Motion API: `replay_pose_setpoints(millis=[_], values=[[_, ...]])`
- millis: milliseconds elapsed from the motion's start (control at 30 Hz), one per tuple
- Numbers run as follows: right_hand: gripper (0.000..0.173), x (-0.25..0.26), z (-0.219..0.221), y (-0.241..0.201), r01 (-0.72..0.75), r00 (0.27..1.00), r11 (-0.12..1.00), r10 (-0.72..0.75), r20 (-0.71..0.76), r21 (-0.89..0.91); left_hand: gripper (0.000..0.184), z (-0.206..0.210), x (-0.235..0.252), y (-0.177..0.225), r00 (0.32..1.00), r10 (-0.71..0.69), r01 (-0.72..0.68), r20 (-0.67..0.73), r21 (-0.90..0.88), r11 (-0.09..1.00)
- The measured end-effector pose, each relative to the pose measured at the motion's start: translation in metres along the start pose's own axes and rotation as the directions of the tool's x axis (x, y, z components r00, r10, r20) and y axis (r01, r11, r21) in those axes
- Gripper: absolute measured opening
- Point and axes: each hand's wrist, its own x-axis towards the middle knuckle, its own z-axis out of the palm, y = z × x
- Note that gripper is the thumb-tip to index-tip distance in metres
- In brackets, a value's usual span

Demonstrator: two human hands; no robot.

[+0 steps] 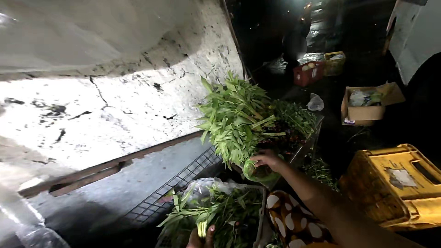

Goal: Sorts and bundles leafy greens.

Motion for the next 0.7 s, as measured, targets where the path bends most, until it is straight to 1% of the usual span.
replay_pose_setpoints(millis=[67, 100, 133, 200, 233, 267, 300, 333, 367, 400, 433, 467, 500, 533, 567, 600, 633, 667, 700], values=[[0.034, -0.013, 0.012, -0.006, 0.090, 0.981, 0.996, -0.087, 0.175, -0.010, 0.050, 0.011, 0.005, 0.009, 0.999, -0.028, 0.025, 0.036, 0.084, 0.996], [0.036, -0.023, 0.023, -0.011, 0.137, 0.952, 0.990, -0.119, 0.281, -0.043, 0.056, 0.016, 0.007, 0.014, 0.997, -0.051, 0.044, 0.057, 0.106, 0.993], [0.039, -0.034, 0.036, -0.014, 0.182, 0.917, 0.979, -0.135, 0.377, -0.092, 0.066, 0.021, 0.008, 0.019, 0.994, -0.077, 0.066, 0.082, 0.126, 0.990], [0.050, -0.056, 0.066, -0.019, 0.293, 0.832, 0.924, -0.119, 0.542, -0.247, 0.084, 0.031, 0.011, 0.030, 0.985, -0.106, 0.085, 0.135, 0.153, 0.984], [0.058, -0.065, 0.079, -0.020, 0.364, 0.790, 0.865, -0.091, 0.606, -0.346, 0.089, 0.037, 0.011, 0.034, 0.984, -0.090, 0.068, 0.155, 0.145, 0.987], [0.064, -0.072, 0.091, -0.020, 0.423, 0.755, 0.795, -0.044, 0.654, -0.435, 0.093, 0.041, 0.011, 0.038, 0.985, -0.052, 0.033, 0.167, 0.116, 0.993], [0.066, -0.077, 0.100, -0.018, 0.458, 0.727, 0.750, -0.007, 0.687, -0.477, 0.097, 0.044, 0.010, 0.040, 0.983, -0.006, -0.006, 0.184, 0.064, 0.998], [0.064, -0.081, 0.108, -0.013, 0.451, 0.711, 0.755, 0.020, 0.703, -0.477, 0.096, 0.044, 0.009, 0.038, 0.980, 0.041, -0.039, 0.195, -0.014, 0.999], [0.061, -0.082, 0.113, -0.007, 0.388, 0.721, 0.806, 0.038, 0.692, -0.448, 0.098, 0.042, 0.009, 0.036, 0.979, 0.059, -0.035, 0.198, -0.122, 0.992], [0.061, -0.084, 0.117, 0.002, 0.295, 0.746, 0.865, 0.056, 0.663, -0.405, 0.097, 0.037, 0.011, 0.034, 0.983, 0.043, 0.002, 0.179, -0.242, 0.970], [0.061, -0.086, 0.120, 0.013, 0.230, 0.759, 0.905, 0.062, 0.648, -0.356, 0.091, 0.031, 0.014, 0.031, 0.989, -0.006, 0.060, 0.149, -0.360, 0.931], [0.055, -0.092, 0.122, 0.020, 0.208, 0.751, 0.925, 0.058, 0.658, -0.318, 0.079, 0.026, 0.020, 0.025, 0.990, -0.077, 0.124, 0.117, -0.479, 0.869], [0.044, -0.100, 0.124, 0.024, 0.217, 0.719, 0.938, 0.032, 0.694, -0.269, 0.065, 0.019, 0.025, 0.021, 0.982, -0.153, 0.189, 0.111, -0.586, 0.788], [0.028, -0.110, 0.126, 0.024, 0.229, 0.674, 0.956, -0.021, 0.738, -0.182, 0.049, 0.014, 0.029, 0.015, 0.968, -0.223, 0.239, 0.112, -0.668, 0.704], [0.017, -0.119, 0.127, 0.022, 0.209, 0.648, 0.975, -0.080, 0.758, -0.076, 0.035, 0.011, 0.033, 0.007, 0.954, -0.278, 0.266, 0.109, -0.733, 0.626], [0.020, -0.125, 0.129, 0.017, 0.154, 0.662, 0.988, -0.121, 0.740, 0.025, 0.025, 0.010, 0.035, -0.002, 0.948, -0.300, 0.264, 0.103, -0.782, 0.565], [0.031, -0.126, 0.130, 0.012, 0.110, 0.699, 0.989, -0.150, 0.699, 0.102, 0.019, 0.009, 0.033, -0.009, 0.954, -0.286, 0.231, 0.085, -0.818, 0.527], [0.045, -0.120, 0.130, 0.010, 0.092, 0.713, 0.985, -0.169, 0.680, 0.149, 0.013, 0.009, 0.030, -0.013, 0.969, -0.240, 0.179, 0.062, -0.845, 0.504], [0.052, -0.109, 0.129, 0.011, 0.064, 0.723, 0.982, -0.167, 0.670, 0.176, 0.010, 0.009, 0.025, -0.014, 0.985, -0.166, 0.128, 0.050, -0.856, 0.500]])
